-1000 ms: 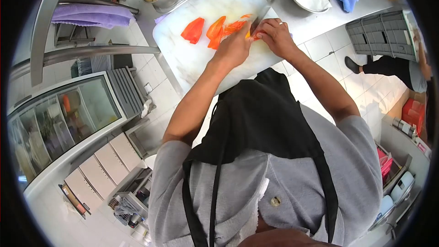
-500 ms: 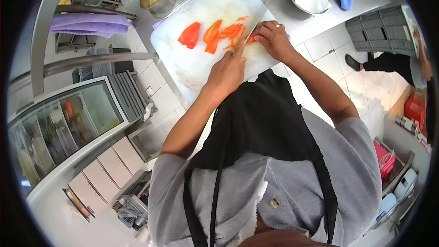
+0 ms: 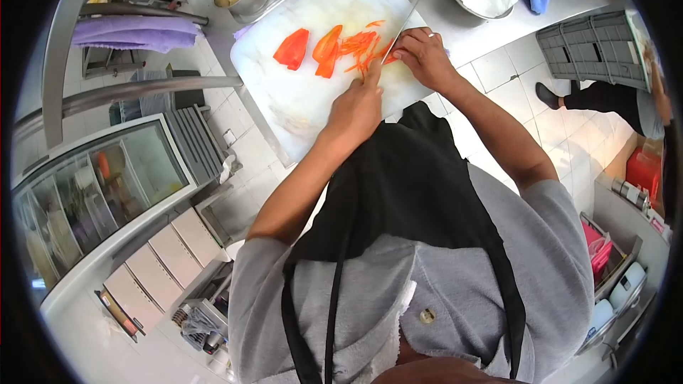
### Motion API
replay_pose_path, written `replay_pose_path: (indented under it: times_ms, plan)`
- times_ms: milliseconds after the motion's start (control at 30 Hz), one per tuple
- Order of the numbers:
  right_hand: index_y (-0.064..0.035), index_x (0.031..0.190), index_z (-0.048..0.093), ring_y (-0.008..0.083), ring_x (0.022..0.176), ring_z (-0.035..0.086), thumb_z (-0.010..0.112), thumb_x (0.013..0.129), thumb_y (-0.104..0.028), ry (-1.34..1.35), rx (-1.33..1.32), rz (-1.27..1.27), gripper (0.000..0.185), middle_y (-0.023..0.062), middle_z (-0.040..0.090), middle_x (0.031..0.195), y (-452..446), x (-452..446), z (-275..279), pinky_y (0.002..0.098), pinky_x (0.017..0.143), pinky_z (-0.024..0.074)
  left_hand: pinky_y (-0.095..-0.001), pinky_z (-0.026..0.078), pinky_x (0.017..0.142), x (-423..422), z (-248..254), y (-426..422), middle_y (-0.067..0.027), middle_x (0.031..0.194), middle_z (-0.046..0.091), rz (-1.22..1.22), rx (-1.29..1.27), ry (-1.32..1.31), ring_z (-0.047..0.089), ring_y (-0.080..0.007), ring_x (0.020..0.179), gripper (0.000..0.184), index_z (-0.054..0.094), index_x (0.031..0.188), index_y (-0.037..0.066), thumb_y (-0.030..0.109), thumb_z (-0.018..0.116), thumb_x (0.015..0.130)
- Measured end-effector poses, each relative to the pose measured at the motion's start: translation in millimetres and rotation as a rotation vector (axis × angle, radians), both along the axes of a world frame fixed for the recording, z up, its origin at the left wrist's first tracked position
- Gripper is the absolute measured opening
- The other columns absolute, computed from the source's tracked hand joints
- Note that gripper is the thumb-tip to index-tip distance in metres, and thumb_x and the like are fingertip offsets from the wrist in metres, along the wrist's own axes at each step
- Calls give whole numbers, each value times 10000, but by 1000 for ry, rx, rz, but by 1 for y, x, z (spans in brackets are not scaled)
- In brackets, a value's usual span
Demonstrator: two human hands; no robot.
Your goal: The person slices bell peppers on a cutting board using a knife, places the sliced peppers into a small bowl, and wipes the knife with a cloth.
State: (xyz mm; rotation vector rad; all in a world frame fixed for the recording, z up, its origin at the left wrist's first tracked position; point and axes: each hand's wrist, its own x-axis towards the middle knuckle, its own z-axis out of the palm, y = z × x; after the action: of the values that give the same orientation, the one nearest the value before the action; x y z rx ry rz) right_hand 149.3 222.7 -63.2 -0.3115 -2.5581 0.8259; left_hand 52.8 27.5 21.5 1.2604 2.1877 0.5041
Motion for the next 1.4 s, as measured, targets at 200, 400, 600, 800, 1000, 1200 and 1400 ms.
replay_pose_path:
  times_ms: [200,400,600,800,1000,1200,1400]
  plan:
    - [-169,998,700,266,1075,571,704,899,-184,17,30,16,100,9,656,1083,2,-1,-4,423,891,397,-460,448,1052,-52,-25,43,-293,1367,577,1,202,-168,555,-409,1286,648,325,1566,60,232,578,995]
    - [-159,1008,691,277,1085,565,680,928,-185,-8,-24,-23,84,28,646,1103,-1,2,-4,435,903,399,-429,438,1068,-42,-2,1,-291,1358,585,166,192,-196,557,-420,1281,589,375,1549,84,306,535,1028]
    - [-110,1027,678,296,1073,566,663,935,-172,128,-33,-4,112,48,645,1120,8,-7,-7,436,886,417,-492,498,938,-17,-8,-11,-285,1159,656,167,170,-77,636,-443,1080,529,391,1535,80,287,475,1055]
    - [-86,1004,677,314,1063,579,669,896,-130,64,14,24,117,79,656,1096,3,-22,-1,437,873,439,-523,498,922,-13,-4,-15,-312,1136,647,81,94,-19,636,-456,1051,529,379,1518,38,251,482,1046]
    - [-87,975,684,326,1041,594,677,872,-110,79,31,31,106,86,665,1081,2,-22,-6,451,857,451,-523,486,897,-40,-16,28,-299,1091,674,41,163,-61,637,-468,1053,520,366,1519,44,224,479,1043]
    - [-82,983,678,336,1019,601,680,885,-110,50,17,38,101,89,666,1069,2,-19,-12,470,867,455,-516,488,910,-16,-40,9,-298,1113,671,93,190,35,636,-465,1064,541,362,1514,8,259,474,1048]
    - [-66,1013,672,348,991,592,682,911,-79,159,-232,-14,103,96,655,1022,9,-8,3,472,911,460,-506,483,948,-39,-21,16,-303,1153,659,55,185,-81,630,-453,1103,559,356,1547,75,284,490,1046]
